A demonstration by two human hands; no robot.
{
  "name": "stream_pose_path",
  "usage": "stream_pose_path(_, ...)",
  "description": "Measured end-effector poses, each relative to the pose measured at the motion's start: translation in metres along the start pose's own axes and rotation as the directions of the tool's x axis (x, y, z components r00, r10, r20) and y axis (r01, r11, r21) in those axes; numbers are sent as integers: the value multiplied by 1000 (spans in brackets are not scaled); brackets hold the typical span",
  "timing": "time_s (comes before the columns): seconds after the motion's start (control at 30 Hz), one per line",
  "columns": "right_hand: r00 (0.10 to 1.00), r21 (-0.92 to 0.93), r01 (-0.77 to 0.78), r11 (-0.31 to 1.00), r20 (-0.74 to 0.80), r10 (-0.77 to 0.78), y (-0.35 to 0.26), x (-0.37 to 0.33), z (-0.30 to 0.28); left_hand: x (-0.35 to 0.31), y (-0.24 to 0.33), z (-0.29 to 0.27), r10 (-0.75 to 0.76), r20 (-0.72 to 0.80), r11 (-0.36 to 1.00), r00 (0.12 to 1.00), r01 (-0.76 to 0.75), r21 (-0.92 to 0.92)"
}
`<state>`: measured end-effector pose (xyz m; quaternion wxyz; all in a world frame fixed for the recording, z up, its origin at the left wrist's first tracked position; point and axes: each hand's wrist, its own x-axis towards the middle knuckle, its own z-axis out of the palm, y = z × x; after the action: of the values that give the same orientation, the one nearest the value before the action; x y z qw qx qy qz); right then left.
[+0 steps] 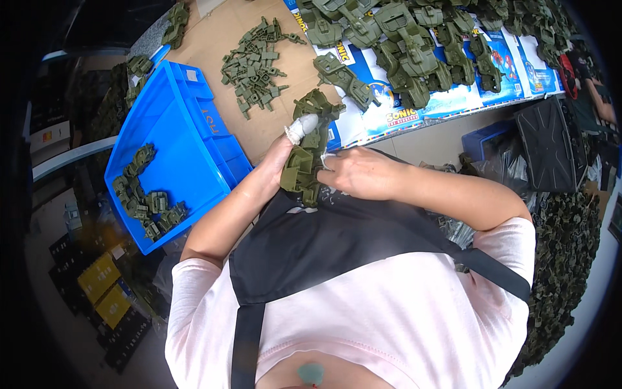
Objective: The person assembles small green plastic components by hand, picking up pieces from a table and snapping them together. The assembled units are then placed into a blue plastic bin. The process is repetitive, involving the handling of multiple identical parts throughout the clip.
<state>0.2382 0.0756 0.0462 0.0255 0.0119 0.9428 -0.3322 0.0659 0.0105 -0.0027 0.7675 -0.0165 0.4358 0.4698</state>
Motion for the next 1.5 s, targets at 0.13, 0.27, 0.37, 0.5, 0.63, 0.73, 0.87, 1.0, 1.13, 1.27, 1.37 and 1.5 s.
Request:
stream_pose_path(0.13, 1000, 78, 3, 997, -21, -1, 14, 2, 4, 3, 2, 7, 31, -34, 999, 999, -31, -16)
stream_pose_path(0.27, 998, 104, -46, 994, -27, 49, 10, 3, 4, 9, -4, 5, 137, -150, 988, 979, -126, 84)
stream_pose_path(0.37, 999, 444, 14, 896, -53, 10, 37, 3, 1, 5, 4, 2, 122, -74, 992, 990, -123, -13)
stream_pose_path(0.5, 703, 250, -460, 852, -483, 522, 125, -1, 32, 18, 17, -64, 260, -26, 962, 965, -262, -78)
stream_pose_path(0.63, 646, 305, -611, 730, -342, 683, 152, -4, 79, 3, 30, -67, 471, -150, 875, 869, -440, 200)
stream_pose_path(0.73, 688, 903, -109, 415, -233, 687, 111, -3, 63, 13, 29, -72, 517, -129, 854, 846, -498, 152)
stream_pose_path(0.87, 796, 872, -82, 483, -234, 558, 46, 26, 38, 32, 22, -39, 627, -86, 764, 775, -589, 261)
stream_pose_path(1.0, 831, 817, -206, 538, -144, 538, 34, 29, 24, 26, 19, -13, 741, -125, 657, 660, -673, 341)
stream_pose_path(1.13, 869, 863, -62, 501, -200, 452, 38, 30, 25, 20, 23, -21, 677, -213, 735, 704, -643, 213)
stream_pose_path(1.27, 827, 954, 105, -281, 73, 558, 49, 31, 45, 20, 27, -23, 696, -108, 718, 710, -690, 92)
stream_pose_path(1.37, 874, 961, 103, -255, 35, 485, 50, 31, 36, 23, 23, -35, 689, -97, 724, 719, -674, 144)
stream_pose_path(1.5, 831, 728, -239, 642, -188, 523, 61, 3, 2, -43, 50, 24, 841, 245, 110, 482, -596, 795)
